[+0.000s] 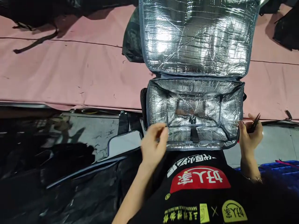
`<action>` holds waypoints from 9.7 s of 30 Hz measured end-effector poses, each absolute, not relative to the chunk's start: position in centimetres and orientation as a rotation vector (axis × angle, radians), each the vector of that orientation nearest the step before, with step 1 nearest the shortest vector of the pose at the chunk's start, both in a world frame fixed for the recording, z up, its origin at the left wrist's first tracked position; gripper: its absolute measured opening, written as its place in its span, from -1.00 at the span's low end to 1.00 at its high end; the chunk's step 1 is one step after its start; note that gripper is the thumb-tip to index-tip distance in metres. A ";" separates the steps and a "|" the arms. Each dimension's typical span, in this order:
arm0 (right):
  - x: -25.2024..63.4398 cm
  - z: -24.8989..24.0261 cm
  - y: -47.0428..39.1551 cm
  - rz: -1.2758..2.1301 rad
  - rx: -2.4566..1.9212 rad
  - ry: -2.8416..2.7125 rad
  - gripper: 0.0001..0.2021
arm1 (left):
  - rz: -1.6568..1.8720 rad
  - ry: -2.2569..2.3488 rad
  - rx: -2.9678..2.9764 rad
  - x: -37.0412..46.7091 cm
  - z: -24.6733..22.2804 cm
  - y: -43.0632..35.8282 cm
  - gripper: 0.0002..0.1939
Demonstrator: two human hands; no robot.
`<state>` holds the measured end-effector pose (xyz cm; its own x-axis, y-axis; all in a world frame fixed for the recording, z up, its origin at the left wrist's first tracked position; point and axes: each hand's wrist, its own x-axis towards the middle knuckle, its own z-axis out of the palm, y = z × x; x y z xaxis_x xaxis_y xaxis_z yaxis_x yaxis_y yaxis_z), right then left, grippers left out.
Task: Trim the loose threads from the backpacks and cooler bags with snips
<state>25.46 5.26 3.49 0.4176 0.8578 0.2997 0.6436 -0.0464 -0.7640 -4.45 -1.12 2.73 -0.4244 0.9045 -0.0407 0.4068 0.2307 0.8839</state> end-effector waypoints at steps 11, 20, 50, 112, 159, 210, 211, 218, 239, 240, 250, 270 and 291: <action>18.1 -0.5 5.8 1.119 -1.691 -1.892 -0.76 | 0.944 1.199 0.397 2.4 -3.1 1.2 -0.26; 19.4 -2.1 5.4 1.080 -1.463 -2.133 -0.81 | 0.979 1.189 0.344 2.0 -3.9 1.3 -0.24; 16.3 -3.2 5.0 1.193 -1.620 -1.913 -0.83 | 0.968 1.087 0.233 1.2 -3.9 1.6 -0.40; 15.5 -1.5 7.1 0.999 -1.583 -1.849 -0.86 | 1.057 1.433 0.836 2.4 -5.7 2.5 -0.87; 17.8 -3.9 5.9 1.159 -1.586 -1.870 -0.81 | 1.123 1.225 0.201 2.2 -5.3 3.3 -0.65; 17.6 -3.7 5.6 1.570 -1.508 -1.491 -0.66 | 1.147 1.379 0.678 2.0 -5.2 2.4 -0.85; 17.5 -3.8 5.6 1.557 -1.518 -1.494 -0.67 | 1.129 1.360 0.690 2.0 -5.0 2.4 -0.85; 16.8 -4.7 5.4 1.407 -1.603 -1.550 -0.76 | 1.055 1.254 0.665 2.0 -4.3 2.0 -0.68; 16.6 -4.4 5.3 1.443 -1.415 -1.573 -0.78 | 1.052 1.217 0.375 2.7 -4.9 2.4 -0.60; 16.6 -4.3 5.3 1.443 -1.406 -1.579 -0.78 | 1.055 1.220 0.365 2.7 -4.9 2.4 -0.59; 17.2 -2.3 5.0 1.467 -1.434 -1.640 -0.76 | 1.134 1.315 0.527 2.8 -4.7 2.1 -0.71; 18.8 -1.9 5.1 1.522 -1.468 -1.557 -0.76 | 0.985 1.147 0.746 1.7 -4.5 1.8 -0.65; 18.8 2.9 3.7 0.542 -1.881 -2.647 -0.85 | 1.033 1.528 1.409 3.2 -4.5 1.1 -0.89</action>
